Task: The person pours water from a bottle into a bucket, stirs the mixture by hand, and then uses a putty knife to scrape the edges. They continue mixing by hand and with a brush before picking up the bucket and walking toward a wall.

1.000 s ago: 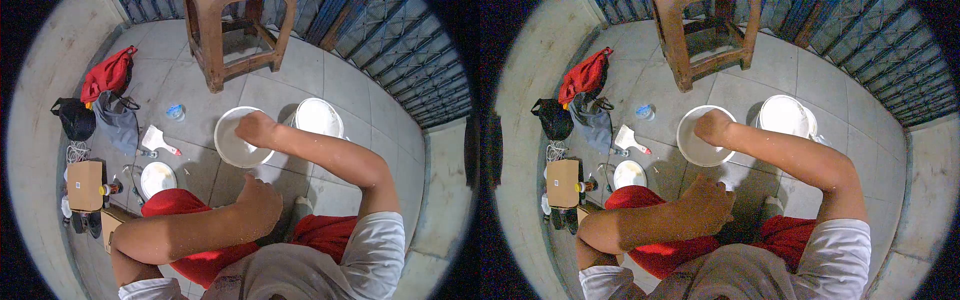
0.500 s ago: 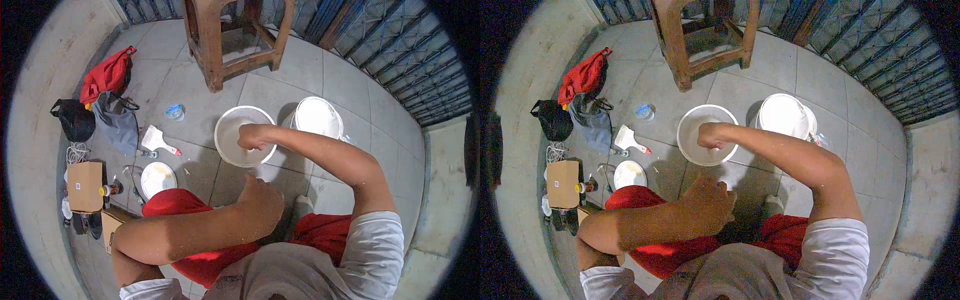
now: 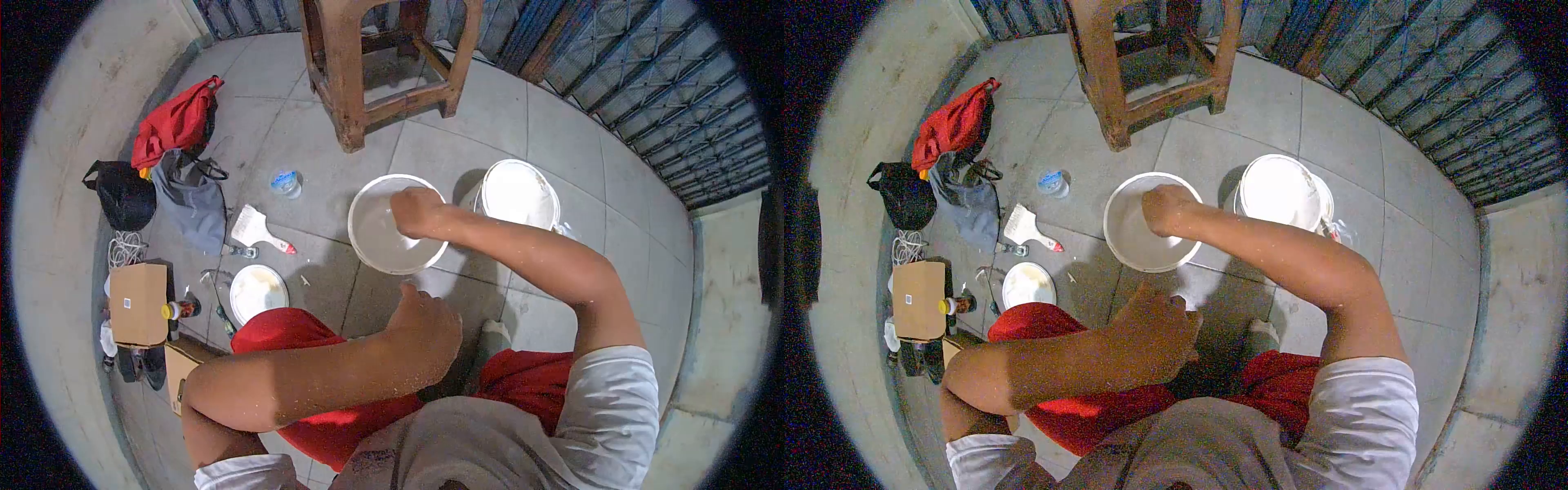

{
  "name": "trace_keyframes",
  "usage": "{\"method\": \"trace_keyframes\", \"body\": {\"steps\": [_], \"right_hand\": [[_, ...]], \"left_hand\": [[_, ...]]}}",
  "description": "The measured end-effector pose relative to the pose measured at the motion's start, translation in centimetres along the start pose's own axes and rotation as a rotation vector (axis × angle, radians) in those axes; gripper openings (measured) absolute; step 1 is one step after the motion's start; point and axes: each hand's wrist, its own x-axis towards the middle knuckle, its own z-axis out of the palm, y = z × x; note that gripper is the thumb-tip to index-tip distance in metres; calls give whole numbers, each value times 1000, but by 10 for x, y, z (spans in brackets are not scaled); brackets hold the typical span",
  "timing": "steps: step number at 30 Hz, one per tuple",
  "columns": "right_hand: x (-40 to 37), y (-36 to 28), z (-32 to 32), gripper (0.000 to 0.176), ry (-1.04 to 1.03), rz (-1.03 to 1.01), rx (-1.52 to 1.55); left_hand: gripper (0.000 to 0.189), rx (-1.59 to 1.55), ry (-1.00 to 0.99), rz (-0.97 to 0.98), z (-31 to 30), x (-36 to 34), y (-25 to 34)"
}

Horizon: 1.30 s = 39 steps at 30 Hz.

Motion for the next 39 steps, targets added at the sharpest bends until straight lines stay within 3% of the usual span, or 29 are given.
{"method": "trace_keyframes", "body": {"steps": [4,10,13,16,19,22,25,29,32,35,39], "right_hand": [[-1,-14,10,14,-153,-176,-160],[-18,-1,25,12,-43,-448,-126],[-21,-5,6,11,-155,-392,-322],[-35,-11,-24,10,-150,-353,-419],[-27,-5,-28,14,-110,-345,-441],[-20,1,-14,13,61,-384,-396],[-12,-3,11,13,62,-320,-365],[-17,-21,17,13,-51,-335,-428],[-15,-19,26,13,9,-319,-238],[-14,-2,31,13,49,-475,-102],[-24,8,12,15,-118,-453,-62]], "left_hand": [[47,45,33,24,1,-2,-2],[46,51,48,2,6,0,-2],[32,-4,32,3,4,-1,-2],[46,44,49,20,1,-5,-1],[46,54,48,6,0,-5,-1],[46,30,48,2,2,-3,-2],[33,-29,7,-23,1,0,0],[33,-7,52,-19,1,-4,0],[33,-83,27,-36,-4,-4,-2],[32,-47,9,-13,-3,-3,-3],[31,11,0,-5,-3,-2,-2]]}}
